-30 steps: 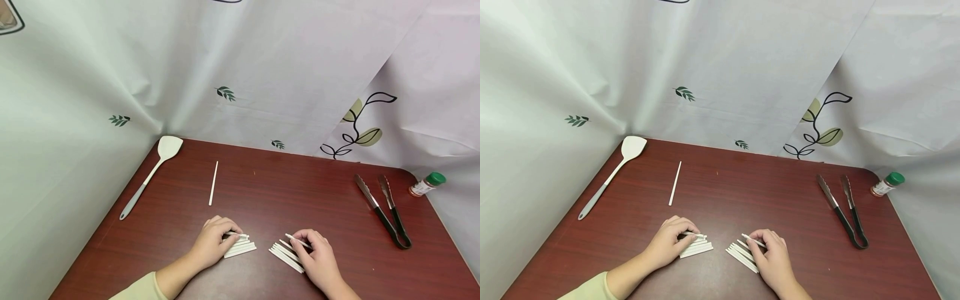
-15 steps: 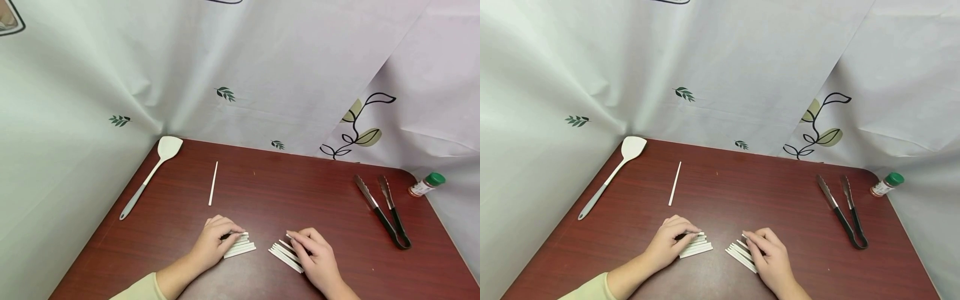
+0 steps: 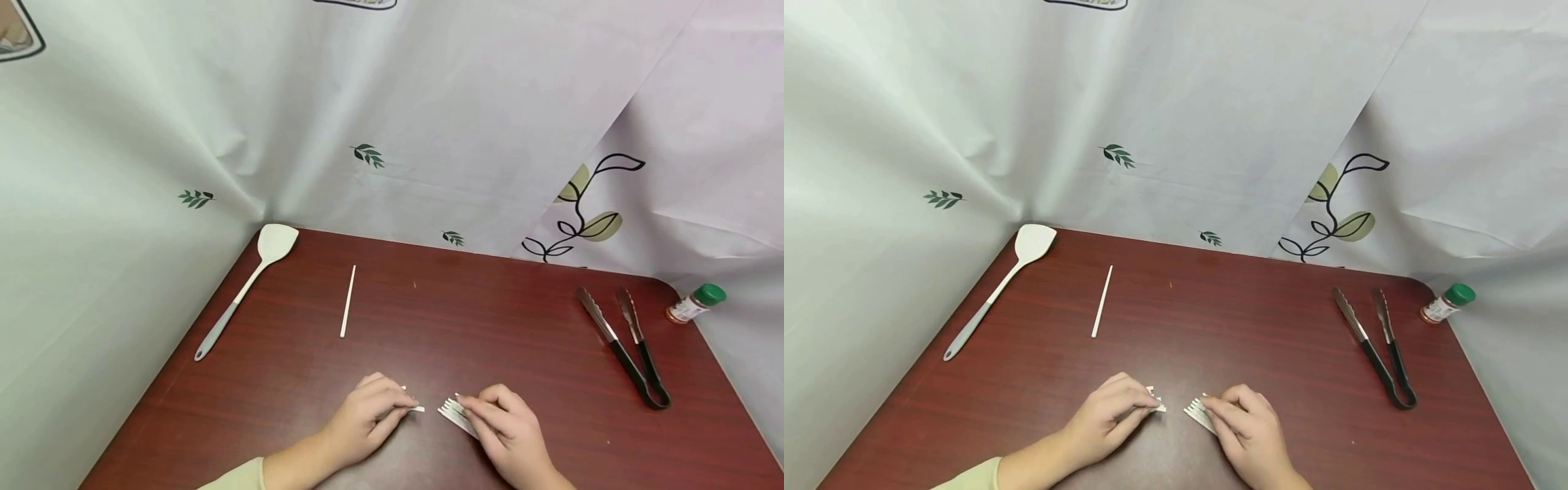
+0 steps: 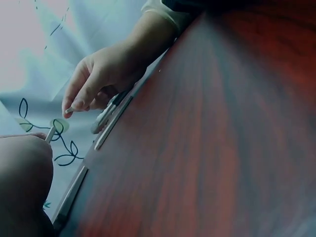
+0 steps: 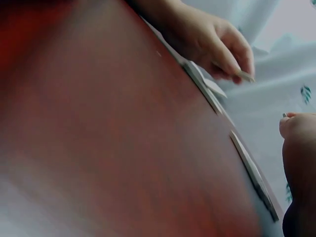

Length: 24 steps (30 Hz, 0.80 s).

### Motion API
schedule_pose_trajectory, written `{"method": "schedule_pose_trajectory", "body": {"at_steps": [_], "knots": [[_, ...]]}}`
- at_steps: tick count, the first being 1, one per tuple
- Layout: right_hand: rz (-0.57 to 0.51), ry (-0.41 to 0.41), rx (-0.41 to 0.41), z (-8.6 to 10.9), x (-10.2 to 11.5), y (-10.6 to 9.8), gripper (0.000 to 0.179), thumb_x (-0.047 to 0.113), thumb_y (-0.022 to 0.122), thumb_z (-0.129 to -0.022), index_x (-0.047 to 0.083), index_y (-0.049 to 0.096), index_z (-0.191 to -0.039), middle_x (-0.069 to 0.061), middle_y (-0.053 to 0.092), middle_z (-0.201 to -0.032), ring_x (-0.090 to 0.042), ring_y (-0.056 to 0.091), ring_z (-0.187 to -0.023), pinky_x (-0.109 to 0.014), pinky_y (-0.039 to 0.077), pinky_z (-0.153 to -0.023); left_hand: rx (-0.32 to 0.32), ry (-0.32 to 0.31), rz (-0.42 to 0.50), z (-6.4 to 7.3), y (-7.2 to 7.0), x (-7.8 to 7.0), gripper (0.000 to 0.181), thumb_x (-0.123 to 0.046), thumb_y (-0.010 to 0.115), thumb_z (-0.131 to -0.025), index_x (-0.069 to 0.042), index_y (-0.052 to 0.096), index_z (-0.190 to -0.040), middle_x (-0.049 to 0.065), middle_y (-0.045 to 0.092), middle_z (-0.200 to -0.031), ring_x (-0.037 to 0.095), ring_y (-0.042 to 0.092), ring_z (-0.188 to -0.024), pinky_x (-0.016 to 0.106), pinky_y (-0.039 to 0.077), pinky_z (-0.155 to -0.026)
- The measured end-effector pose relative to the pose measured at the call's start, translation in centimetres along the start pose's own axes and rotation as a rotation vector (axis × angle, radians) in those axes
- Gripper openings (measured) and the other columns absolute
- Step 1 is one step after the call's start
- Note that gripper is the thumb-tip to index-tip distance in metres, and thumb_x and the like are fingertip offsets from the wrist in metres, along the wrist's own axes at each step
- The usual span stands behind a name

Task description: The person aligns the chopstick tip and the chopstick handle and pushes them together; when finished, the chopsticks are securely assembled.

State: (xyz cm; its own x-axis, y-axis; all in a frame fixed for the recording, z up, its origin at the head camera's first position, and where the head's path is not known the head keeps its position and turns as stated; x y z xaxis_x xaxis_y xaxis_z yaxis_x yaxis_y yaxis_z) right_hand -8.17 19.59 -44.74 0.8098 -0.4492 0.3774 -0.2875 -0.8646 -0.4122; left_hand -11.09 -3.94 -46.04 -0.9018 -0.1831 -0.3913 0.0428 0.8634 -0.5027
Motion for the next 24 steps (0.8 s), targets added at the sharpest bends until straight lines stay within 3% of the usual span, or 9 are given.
{"method": "schedule_pose_trajectory", "body": {"at_steps": [5, 11, 17, 24], "knots": [[-0.023, -0.107, 0.027, 0.0, 1.6, 0.9, 0.023, 0.022, 0.066, -0.108, 0.007, 0.082, -0.102, 0.001, 0.063, -0.088, -0.008, 0.055, -0.072, -0.020, 0.040, -0.067, 0.013, 0.015, -0.005, 0.1, 0.4, -0.6, 0.019, -0.007, 0.077, -0.096, -0.016, 0.078, -0.112, -0.007, 0.075, -0.107, 0.007, 0.067, -0.096, 0.027, 0.050, -0.091], [-0.067, -0.123, 0.062, -0.2, 2.0, 1.4, 0.023, 0.020, 0.065, -0.109, 0.006, 0.082, -0.105, 0.000, 0.064, -0.090, -0.008, 0.055, -0.074, -0.021, 0.041, -0.067, 0.011, 0.026, 0.003, 0.0, 0.5, -1.0, 0.014, -0.010, 0.078, -0.096, -0.015, 0.080, -0.110, -0.009, 0.076, -0.104, 0.004, 0.066, -0.091, 0.021, 0.049, -0.084], [-0.129, -0.205, 0.079, -1.0, 2.8, 1.4, 0.022, 0.016, 0.065, -0.108, 0.002, 0.082, -0.102, 0.000, 0.063, -0.088, -0.006, 0.054, -0.072, -0.019, 0.039, -0.066, 0.021, 0.045, 0.008, 0.2, 0.7, -1.3, 0.011, -0.012, 0.078, -0.097, -0.016, 0.080, -0.108, -0.010, 0.075, -0.100, 0.004, 0.066, -0.089, 0.021, 0.050, -0.084], [-0.129, -0.248, 0.090, -1.1, 3.1, 1.5, 0.024, 0.016, 0.066, -0.107, 0.002, 0.083, -0.100, -0.001, 0.064, -0.087, -0.007, 0.056, -0.073, -0.022, 0.042, -0.066, 0.026, 0.056, 0.022, 0.3, 0.9, -1.3, 0.006, -0.015, 0.075, -0.101, -0.016, 0.080, -0.104, -0.011, 0.074, -0.097, 0.004, 0.067, -0.090, 0.022, 0.052, -0.086]]}}
Point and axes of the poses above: each hand's wrist, its own z-axis away from the middle knuckle, its own y-axis out of the palm, x = y × z, the point moved 6 cm from there along -z, towards the middle knuckle
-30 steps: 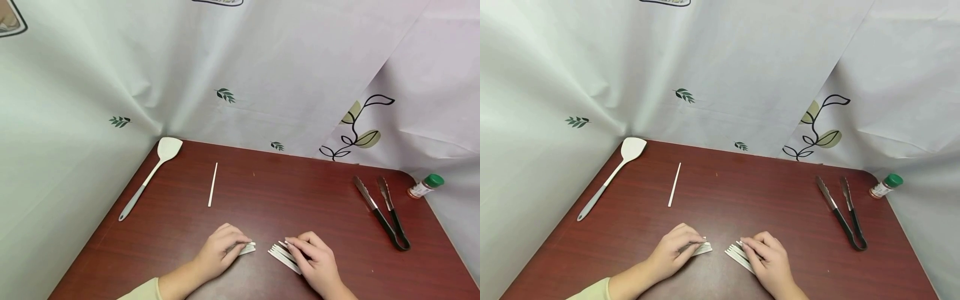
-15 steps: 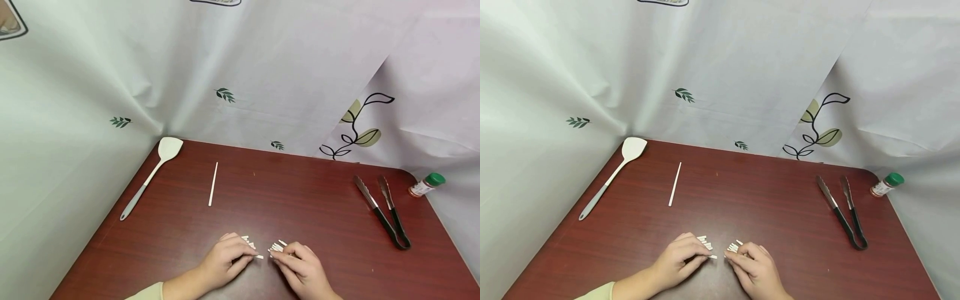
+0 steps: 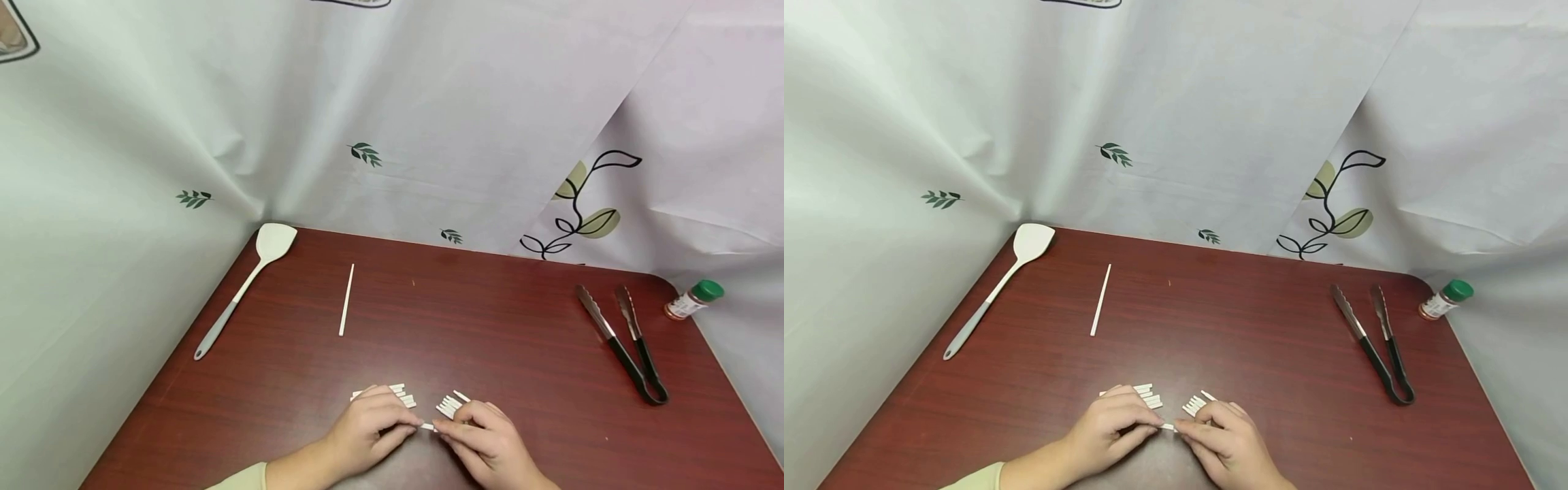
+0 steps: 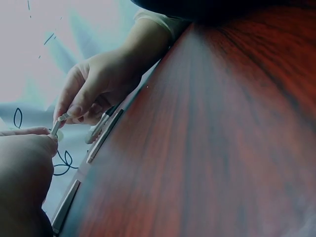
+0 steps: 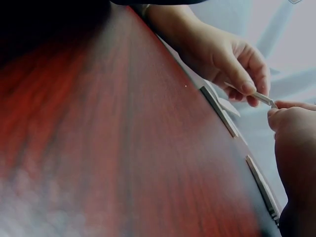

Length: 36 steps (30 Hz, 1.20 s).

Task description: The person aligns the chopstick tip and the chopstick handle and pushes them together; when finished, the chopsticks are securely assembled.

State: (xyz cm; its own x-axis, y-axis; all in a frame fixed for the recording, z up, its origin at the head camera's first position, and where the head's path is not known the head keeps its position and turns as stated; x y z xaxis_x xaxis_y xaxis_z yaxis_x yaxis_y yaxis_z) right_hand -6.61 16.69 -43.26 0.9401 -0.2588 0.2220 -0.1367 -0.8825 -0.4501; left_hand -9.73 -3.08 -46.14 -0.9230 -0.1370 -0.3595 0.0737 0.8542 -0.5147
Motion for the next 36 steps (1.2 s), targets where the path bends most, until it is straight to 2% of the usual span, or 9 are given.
{"method": "schedule_pose_trajectory", "body": {"at_steps": [7, 14, 19, 22, 26, 36], "knots": [[-0.007, 0.005, 0.010, 0.2, -0.1, 0.1, 0.023, 0.016, 0.066, -0.107, 0.002, 0.083, -0.100, 0.000, 0.064, -0.088, -0.005, 0.054, -0.072, -0.022, 0.043, -0.066, 0.011, -0.005, 0.000, 0.0, 0.0, -0.1, 0.006, -0.015, 0.075, -0.101, -0.017, 0.080, -0.104, -0.011, 0.074, -0.096, 0.004, 0.067, -0.091, 0.023, 0.052, -0.087], [-0.017, 0.043, 0.019, 0.3, -0.1, 0.2, 0.021, 0.017, 0.067, -0.107, 0.003, 0.082, -0.103, 0.001, 0.065, -0.088, -0.005, 0.054, -0.072, -0.020, 0.042, -0.066, 0.026, -0.011, 0.006, 0.0, 0.0, -0.2, 0.005, -0.015, 0.075, -0.101, -0.016, 0.080, -0.102, -0.011, 0.074, -0.097, 0.004, 0.067, -0.093, 0.023, 0.052, -0.087], [-0.039, 0.071, 0.004, 0.4, -0.1, 0.2, 0.021, 0.017, 0.068, -0.106, 0.001, 0.082, -0.106, 0.000, 0.067, -0.088, -0.007, 0.058, -0.073, -0.022, 0.045, -0.067, 0.037, 0.008, 0.015, -0.1, 0.1, -0.3, 0.016, -0.007, 0.084, -0.089, -0.014, 0.080, -0.103, -0.010, 0.074, -0.097, 0.005, 0.066, -0.091, 0.021, 0.052, -0.088], [-0.044, 0.080, -0.004, 0.4, -0.1, 0.1, 0.020, 0.016, 0.068, -0.106, 0.001, 0.081, -0.106, -0.001, 0.068, -0.087, -0.009, 0.062, -0.075, -0.026, 0.047, -0.068, 0.043, 0.022, 0.004, -0.1, 0.2, -0.4, 0.014, -0.008, 0.084, -0.091, -0.013, 0.079, -0.103, -0.010, 0.074, -0.097, 0.005, 0.066, -0.090, 0.021, 0.051, -0.088], [-0.022, 0.082, 0.015, 0.9, -0.3, 0.2, 0.020, 0.017, 0.069, -0.106, 0.001, 0.081, -0.104, 0.001, 0.069, -0.088, -0.009, 0.063, -0.076, -0.028, 0.048, -0.069, 0.044, 0.039, -0.034, -0.1, 0.3, -0.4, 0.005, -0.015, 0.076, -0.100, -0.015, 0.080, -0.103, -0.010, 0.074, -0.097, 0.005, 0.066, -0.090, 0.021, 0.051, -0.087], [0.047, 0.083, 0.067, 2.6, -0.9, 0.7, 0.020, 0.021, 0.070, -0.105, 0.005, 0.082, -0.104, 0.004, 0.070, -0.092, -0.007, 0.064, -0.079, -0.030, 0.050, -0.073, 0.062, 0.045, -0.066, 0.0, 0.3, -0.5, 0.010, -0.014, 0.082, -0.093, -0.017, 0.081, -0.103, -0.010, 0.075, -0.097, 0.005, 0.068, -0.089, 0.022, 0.052, -0.087]]}}
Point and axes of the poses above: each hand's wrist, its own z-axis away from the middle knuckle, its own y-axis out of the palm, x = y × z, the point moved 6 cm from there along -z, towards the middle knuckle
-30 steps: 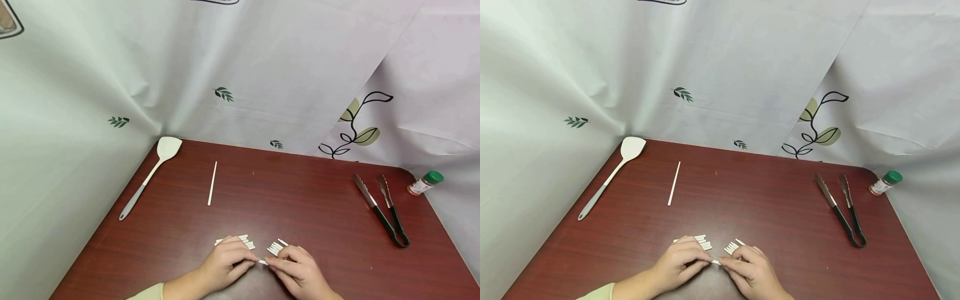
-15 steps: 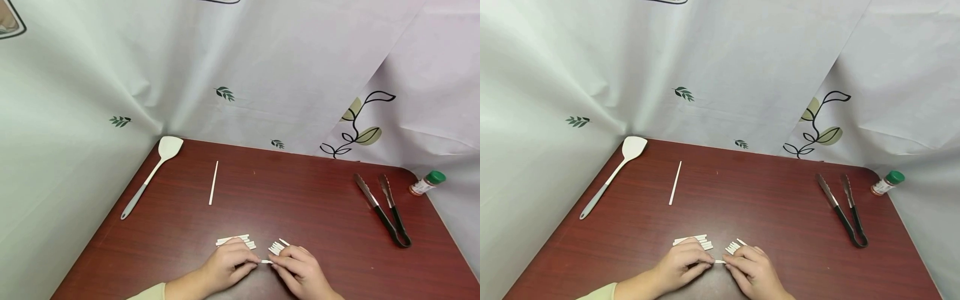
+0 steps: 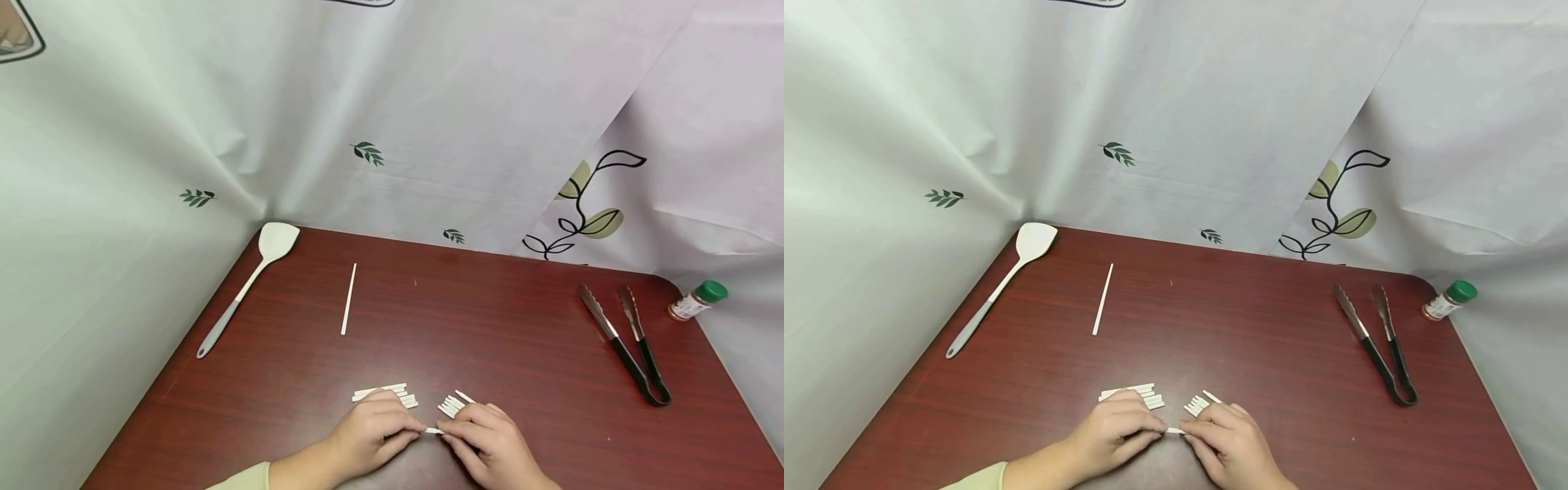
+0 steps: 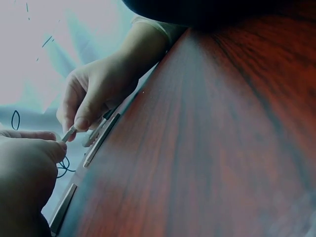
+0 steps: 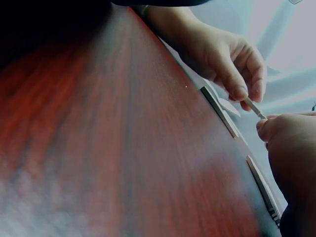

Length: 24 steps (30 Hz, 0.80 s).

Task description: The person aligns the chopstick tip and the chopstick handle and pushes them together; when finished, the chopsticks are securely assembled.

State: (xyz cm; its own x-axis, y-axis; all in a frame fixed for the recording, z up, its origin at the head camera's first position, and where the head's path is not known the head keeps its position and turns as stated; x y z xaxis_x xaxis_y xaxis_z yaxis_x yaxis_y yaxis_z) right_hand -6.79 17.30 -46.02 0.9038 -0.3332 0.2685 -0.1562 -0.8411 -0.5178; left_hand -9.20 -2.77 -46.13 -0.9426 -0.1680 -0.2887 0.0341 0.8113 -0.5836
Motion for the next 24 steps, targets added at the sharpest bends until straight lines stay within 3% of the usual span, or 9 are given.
{"method": "schedule_pose_trajectory", "body": {"at_steps": [10, 24], "knots": [[-0.024, -0.010, -0.005, 0.21, 0.17, 0.52, 0.020, 0.020, 0.070, -0.105, 0.004, 0.082, -0.104, 0.003, 0.070, -0.091, -0.004, 0.063, -0.078, -0.025, 0.048, -0.070, 0.001, 0.000, 0.026, 0.19, 0.04, -0.07, 0.022, -0.008, 0.088, -0.084, -0.014, 0.080, -0.103, -0.010, 0.075, -0.093, 0.004, 0.066, -0.086, 0.021, 0.052, -0.086], [-0.019, 0.013, 0.001, 0.39, 0.01, 0.65, 0.020, 0.020, 0.069, -0.106, 0.004, 0.082, -0.105, 0.003, 0.070, -0.092, -0.005, 0.063, -0.079, -0.026, 0.049, -0.070, 0.000, 0.004, 0.026, 0.07, 0.22, -0.10, 0.025, -0.007, 0.090, -0.081, -0.014, 0.080, -0.103, -0.010, 0.075, -0.092, 0.004, 0.066, -0.083, 0.021, 0.052, -0.084]]}}
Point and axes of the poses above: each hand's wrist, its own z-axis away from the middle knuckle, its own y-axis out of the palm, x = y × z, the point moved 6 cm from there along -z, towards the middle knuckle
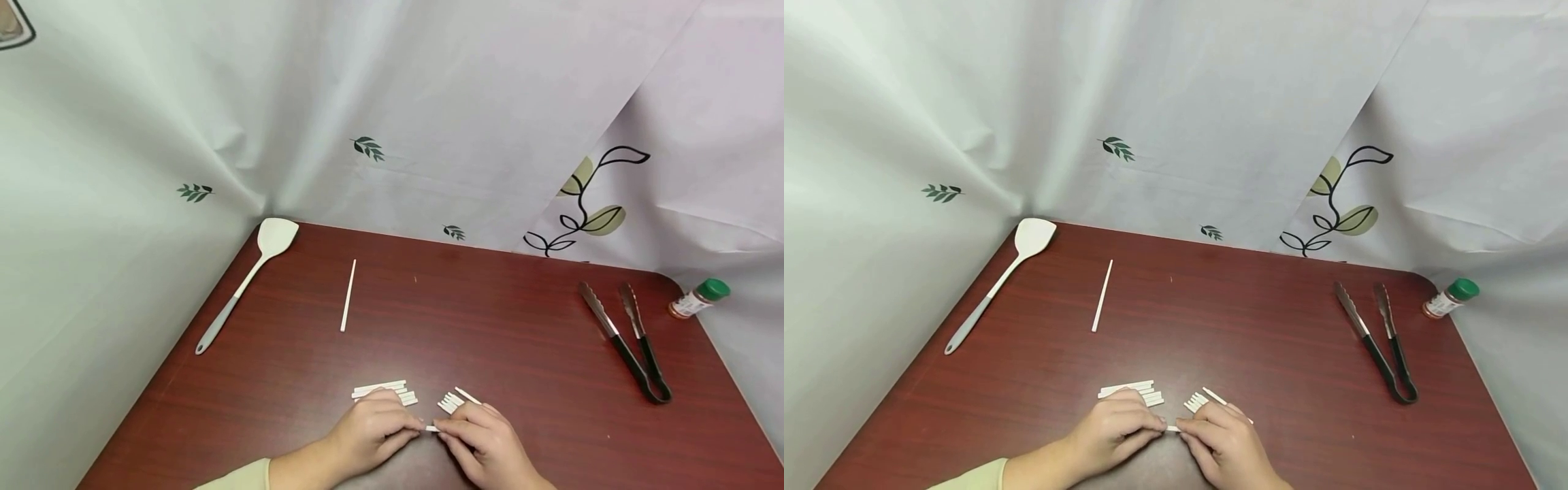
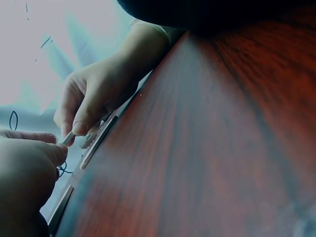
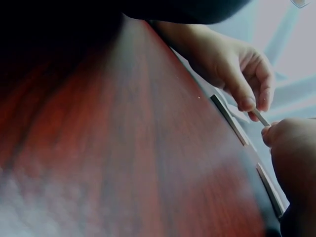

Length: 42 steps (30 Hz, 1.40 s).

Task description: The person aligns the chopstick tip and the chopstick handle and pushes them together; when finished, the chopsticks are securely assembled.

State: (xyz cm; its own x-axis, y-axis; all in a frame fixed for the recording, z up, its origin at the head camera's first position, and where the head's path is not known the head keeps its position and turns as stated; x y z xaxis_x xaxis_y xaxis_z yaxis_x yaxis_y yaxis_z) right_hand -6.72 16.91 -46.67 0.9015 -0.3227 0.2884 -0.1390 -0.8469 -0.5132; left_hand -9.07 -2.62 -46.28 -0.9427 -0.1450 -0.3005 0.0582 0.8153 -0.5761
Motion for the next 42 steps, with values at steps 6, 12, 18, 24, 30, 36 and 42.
{"method": "schedule_pose_trajectory", "body": {"at_steps": [6, 12, 18, 24, 30, 36, 42], "knots": [[-0.014, 0.005, -0.003, -0.1, 0.0, 0.1, 0.020, 0.019, 0.069, -0.106, 0.004, 0.081, -0.105, 0.002, 0.070, -0.092, -0.006, 0.063, -0.079, -0.022, 0.049, -0.069, 0.000, 0.002, 0.012, -0.2, -0.1, 0.0, 0.024, -0.006, 0.090, -0.082, -0.014, 0.080, -0.102, -0.010, 0.075, -0.092, 0.003, 0.065, -0.083, 0.020, 0.052, -0.084], [-0.030, -0.006, 0.010, -0.3, 0.2, 0.0, 0.020, 0.017, 0.068, -0.106, 0.003, 0.081, -0.106, 0.002, 0.070, -0.092, -0.005, 0.064, -0.079, -0.019, 0.050, -0.069, 0.000, 0.006, 0.021, -0.2, 0.0, -0.1, 0.024, -0.004, 0.088, -0.082, -0.015, 0.081, -0.103, -0.010, 0.077, -0.097, 0.004, 0.068, -0.086, 0.021, 0.052, -0.087], [-0.053, -0.024, -0.019, -1.1, 0.5, -0.6, 0.020, 0.016, 0.069, -0.106, 0.000, 0.081, -0.102, -0.001, 0.072, -0.090, -0.008, 0.066, -0.077, -0.022, 0.051, -0.068, -0.019, -0.012, 0.005, -0.1, 0.1, 0.2, 0.023, -0.006, 0.089, -0.083, -0.014, 0.082, -0.102, -0.009, 0.078, -0.095, 0.005, 0.069, -0.086, 0.022, 0.053, -0.085], [-0.087, -0.003, -0.107, -2.4, 1.1, -1.3, 0.016, 0.015, 0.074, -0.103, 0.003, 0.081, -0.094, -0.004, 0.076, -0.085, -0.014, 0.071, -0.073, -0.029, 0.052, -0.067, -0.026, -0.060, -0.028, -0.1, -0.3, 0.5, 0.018, -0.011, 0.086, -0.088, -0.015, 0.081, -0.105, -0.010, 0.077, -0.092, 0.004, 0.069, -0.084, 0.023, 0.055, -0.083], [-0.105, 0.174, -0.170, -1.3, 0.2, -1.5, 0.013, 0.017, 0.084, -0.095, 0.006, 0.081, -0.090, -0.003, 0.075, -0.080, -0.012, 0.067, -0.067, -0.023, 0.052, -0.062, -0.047, -0.055, -0.095, 0.0, -0.5, 0.6, 0.014, -0.016, 0.085, -0.090, -0.018, 0.081, -0.102, -0.012, 0.076, -0.092, 0.002, 0.067, -0.079, 0.022, 0.050, -0.077], [-0.207, 0.432, -0.293, 1.1, -1.4, -1.7, 0.041, -0.017, 0.092, -0.065, -0.001, 0.078, -0.100, -0.008, 0.073, -0.081, -0.007, 0.067, -0.067, -0.021, 0.053, -0.056, -0.029, -0.026, -0.127, -0.1, -0.4, 0.4, 0.016, -0.017, 0.086, -0.088, -0.019, 0.080, -0.103, -0.014, 0.074, -0.088, 0.000, 0.064, -0.075, 0.022, 0.049, -0.075], [-0.417, 0.593, -0.325, 1.3, -1.9, -1.6, 0.073, -0.034, 0.078, -0.067, -0.019, 0.054, -0.134, -0.015, 0.075, -0.091, -0.009, 0.072, -0.081, -0.021, 0.057, -0.071, 0.037, 0.098, -0.129, -0.3, 0.1, -0.3, 0.020, -0.016, 0.082, -0.091, -0.019, 0.080, -0.111, -0.015, 0.073, -0.090, 0.002, 0.064, -0.078, 0.024, 0.051, -0.081]]}}
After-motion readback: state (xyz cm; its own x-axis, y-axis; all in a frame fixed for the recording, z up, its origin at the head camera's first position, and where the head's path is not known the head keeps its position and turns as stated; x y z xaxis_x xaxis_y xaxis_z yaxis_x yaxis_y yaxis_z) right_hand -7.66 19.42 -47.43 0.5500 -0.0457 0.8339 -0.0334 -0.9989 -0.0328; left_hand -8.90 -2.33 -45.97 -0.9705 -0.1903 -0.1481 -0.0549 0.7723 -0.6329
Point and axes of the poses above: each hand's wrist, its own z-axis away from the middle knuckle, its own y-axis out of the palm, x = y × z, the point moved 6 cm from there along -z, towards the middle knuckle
